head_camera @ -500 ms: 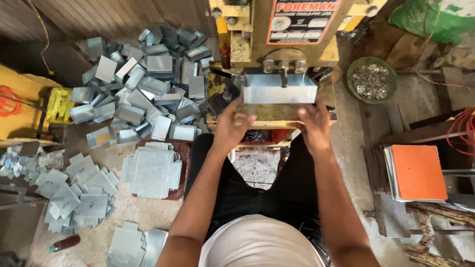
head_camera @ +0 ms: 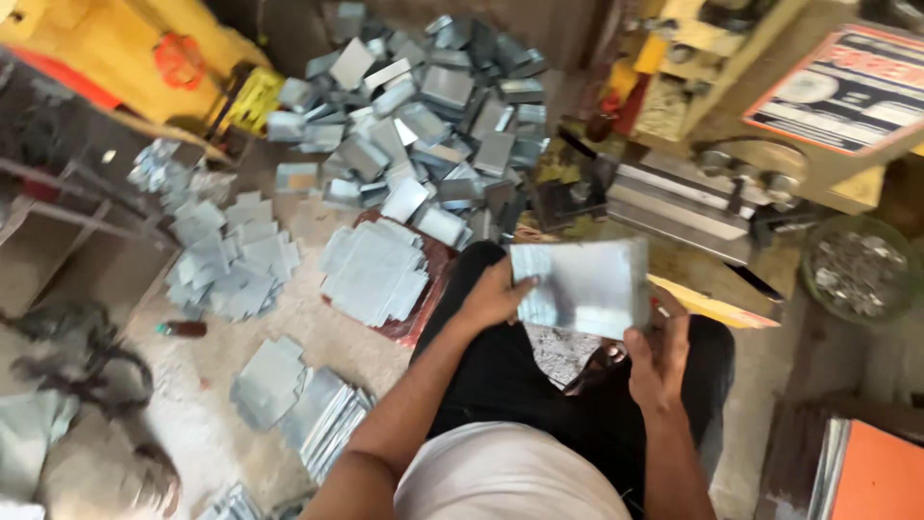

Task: The person sits on the floor in a workshop and repeatedly places flat metal sheets into a hydraulic press machine. They align the sheets, operate the press to shape them, and then remove the finished pieces, stacking them on the floor.

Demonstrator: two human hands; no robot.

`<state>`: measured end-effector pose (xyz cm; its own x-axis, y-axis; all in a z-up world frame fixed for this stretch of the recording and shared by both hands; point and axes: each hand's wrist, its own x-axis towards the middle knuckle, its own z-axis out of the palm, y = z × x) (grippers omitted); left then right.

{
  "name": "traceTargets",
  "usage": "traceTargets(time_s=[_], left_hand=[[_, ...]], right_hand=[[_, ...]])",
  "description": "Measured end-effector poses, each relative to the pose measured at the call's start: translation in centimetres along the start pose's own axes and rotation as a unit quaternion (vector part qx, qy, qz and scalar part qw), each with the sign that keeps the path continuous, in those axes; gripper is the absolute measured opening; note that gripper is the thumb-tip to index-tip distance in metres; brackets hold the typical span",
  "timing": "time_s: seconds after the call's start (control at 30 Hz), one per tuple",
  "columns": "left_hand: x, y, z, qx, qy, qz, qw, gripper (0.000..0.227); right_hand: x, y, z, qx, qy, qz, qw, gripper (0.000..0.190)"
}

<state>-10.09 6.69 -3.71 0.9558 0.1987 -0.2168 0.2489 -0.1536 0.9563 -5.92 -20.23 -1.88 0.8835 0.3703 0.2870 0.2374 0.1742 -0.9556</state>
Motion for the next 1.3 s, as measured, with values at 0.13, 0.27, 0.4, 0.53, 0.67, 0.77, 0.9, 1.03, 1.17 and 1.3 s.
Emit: traceTargets(time_s=[0.13, 0.27, 0.4, 0.53, 0.67, 0.77, 0.9, 1.03, 1.17, 1.3], left_hand=[[1.8, -0.1, -5.9, -0.274, 0.149, -0.049, 0.949, 0.052], [4.1, -4.2, -13.3, -0.581, 0.133, 0.053, 0.801, 0.068], [5.6, -11.5, -16.4, -0.291, 0.316, -0.004, 0.903, 0.072], [4.5, -19.6, -14.6, 0.252, 0.269, -0.002, 0.930, 0.078], [1.5, -24.5, -11.9, 0.431, 0.104, -0.190, 0.876, 0.066], [-0.4, -26.5, -11.3, 0.494, 0.116, -0.163, 0.846, 0.047], [-2.8, -28.4, -11.9, 0.471, 0.211, -0.093, 0.852, 0.036], [-5.2, -29.7, -13.4, 0.289, 0.504, -0.199, 0.789, 0.068], [-6.9, -30.0, -14.5, 0.000, 0.556, -0.337, 0.760, 0.068], [-6.9, -30.1, -14.4, -0.110, 0.605, -0.330, 0.717, 0.062]], right_hand=[[1.6, -2.9, 3.6, 0.091, -0.180, 0.036, 0.979, 0.075], [1.5, -2.9, 5.3, 0.034, -0.243, 0.136, 0.960, 0.051], [1.0, -1.6, 5.3, 0.062, -0.207, 0.163, 0.963, 0.043], [0.4, -0.6, 4.3, 0.039, -0.158, 0.176, 0.971, 0.041], [-0.2, -0.3, 3.6, -0.007, -0.149, 0.176, 0.973, 0.038], [-0.5, -0.2, 3.7, 0.018, -0.138, 0.200, 0.970, 0.038], [-0.5, 0.2, 4.0, 0.019, -0.134, 0.213, 0.968, 0.039], [0.0, 0.6, 4.5, -0.007, -0.136, 0.222, 0.965, 0.038], [0.2, 0.8, 5.3, 0.018, -0.151, 0.228, 0.962, 0.037], [-0.4, 1.1, 5.6, -0.003, -0.153, 0.235, 0.960, 0.036]])
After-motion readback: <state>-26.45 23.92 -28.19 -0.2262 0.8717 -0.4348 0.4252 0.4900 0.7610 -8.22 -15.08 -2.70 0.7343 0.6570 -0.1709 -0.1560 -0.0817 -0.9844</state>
